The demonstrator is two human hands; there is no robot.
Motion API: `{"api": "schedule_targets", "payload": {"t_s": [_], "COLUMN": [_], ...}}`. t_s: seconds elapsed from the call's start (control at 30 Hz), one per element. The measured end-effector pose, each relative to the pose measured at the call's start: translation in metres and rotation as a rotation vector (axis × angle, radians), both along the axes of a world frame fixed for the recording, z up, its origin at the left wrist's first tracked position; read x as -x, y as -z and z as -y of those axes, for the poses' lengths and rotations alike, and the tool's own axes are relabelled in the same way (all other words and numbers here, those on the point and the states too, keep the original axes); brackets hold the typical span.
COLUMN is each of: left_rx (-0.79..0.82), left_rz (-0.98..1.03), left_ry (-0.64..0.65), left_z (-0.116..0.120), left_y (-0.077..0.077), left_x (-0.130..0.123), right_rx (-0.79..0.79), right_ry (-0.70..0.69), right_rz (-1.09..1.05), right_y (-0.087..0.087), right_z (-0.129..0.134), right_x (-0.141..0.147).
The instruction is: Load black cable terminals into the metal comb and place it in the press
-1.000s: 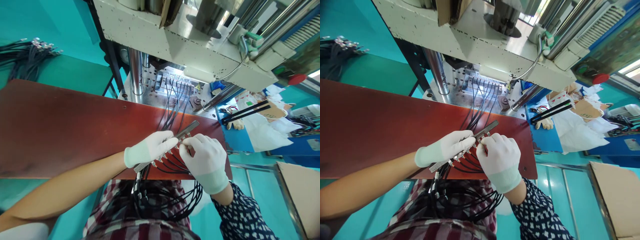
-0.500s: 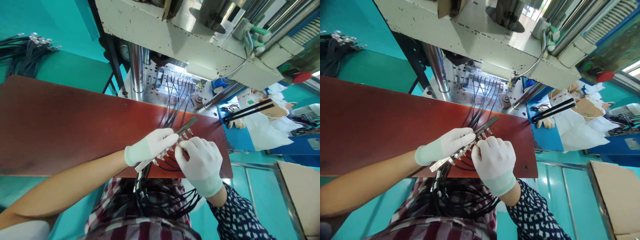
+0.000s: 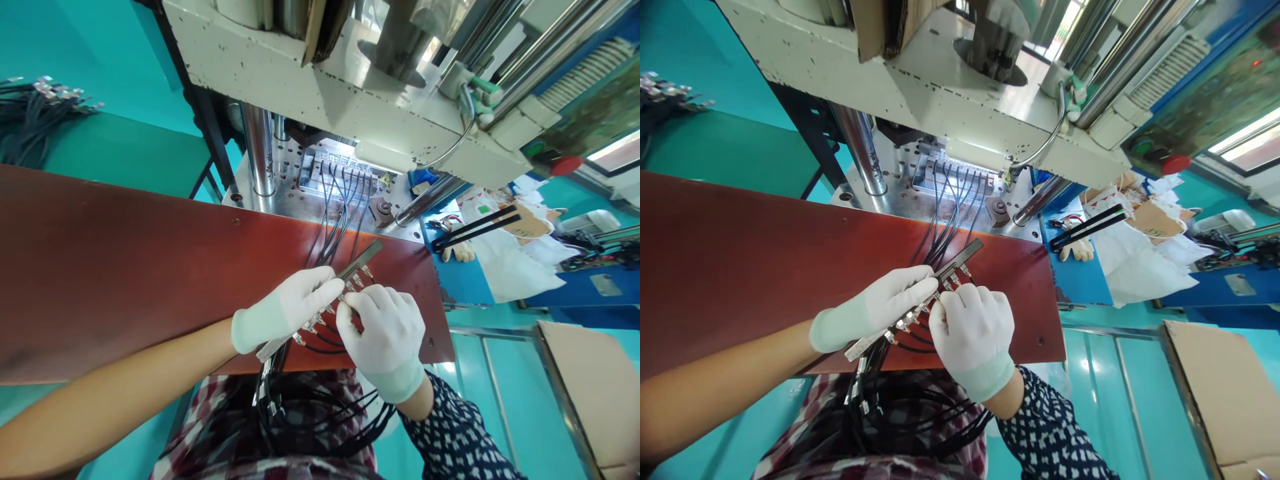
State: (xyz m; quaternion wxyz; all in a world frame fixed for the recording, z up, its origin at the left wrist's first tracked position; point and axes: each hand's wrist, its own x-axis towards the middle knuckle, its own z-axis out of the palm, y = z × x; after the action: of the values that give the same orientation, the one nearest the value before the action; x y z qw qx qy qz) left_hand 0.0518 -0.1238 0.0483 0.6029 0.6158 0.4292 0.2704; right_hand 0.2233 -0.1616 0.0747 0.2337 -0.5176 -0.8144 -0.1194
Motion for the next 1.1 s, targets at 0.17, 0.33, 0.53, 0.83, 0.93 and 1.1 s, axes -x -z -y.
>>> {"api": "schedule_targets", "payload": {"t_s": [0.17,0.33,0.53,0.83,0.93,1.1], "left_rx": [0.085,0.123,0.023,0.078,0.05,-0.018], "left_rz": [0.027,0.028,-0.024,0.029,0.063,0.027], "left_ry": [0.04,0.039,0.051,0.074,0.075,0.035], "left_z": [0.005,0.007,0.004,0.002,0.001,0.001], "left_y": [-0.005,-0.007,-0.006,-0.002,0.0,0.001], "left_x": [0.0,0.0,0.002,0.001,0.002,0.002], "right_rx": [0.086,0.077,-0.047,0.004,-0.014,0.019], "right_ry": [0.072,0.119,0.068,0.039,-0.039,-0.051], "right_rz": [-0.081,-0.027,-0.004,0.018,0.016,0.128], "right_y": [-0.016,-0.011,-0.003,-0.018,-0.025,-0.013], "right_z": [-0.009,-0.022,-0.026,-0.017,0.002,0.017], "right_x": [-0.029,-0.036,-0.03,-0.035,-0.023,0.002]}}
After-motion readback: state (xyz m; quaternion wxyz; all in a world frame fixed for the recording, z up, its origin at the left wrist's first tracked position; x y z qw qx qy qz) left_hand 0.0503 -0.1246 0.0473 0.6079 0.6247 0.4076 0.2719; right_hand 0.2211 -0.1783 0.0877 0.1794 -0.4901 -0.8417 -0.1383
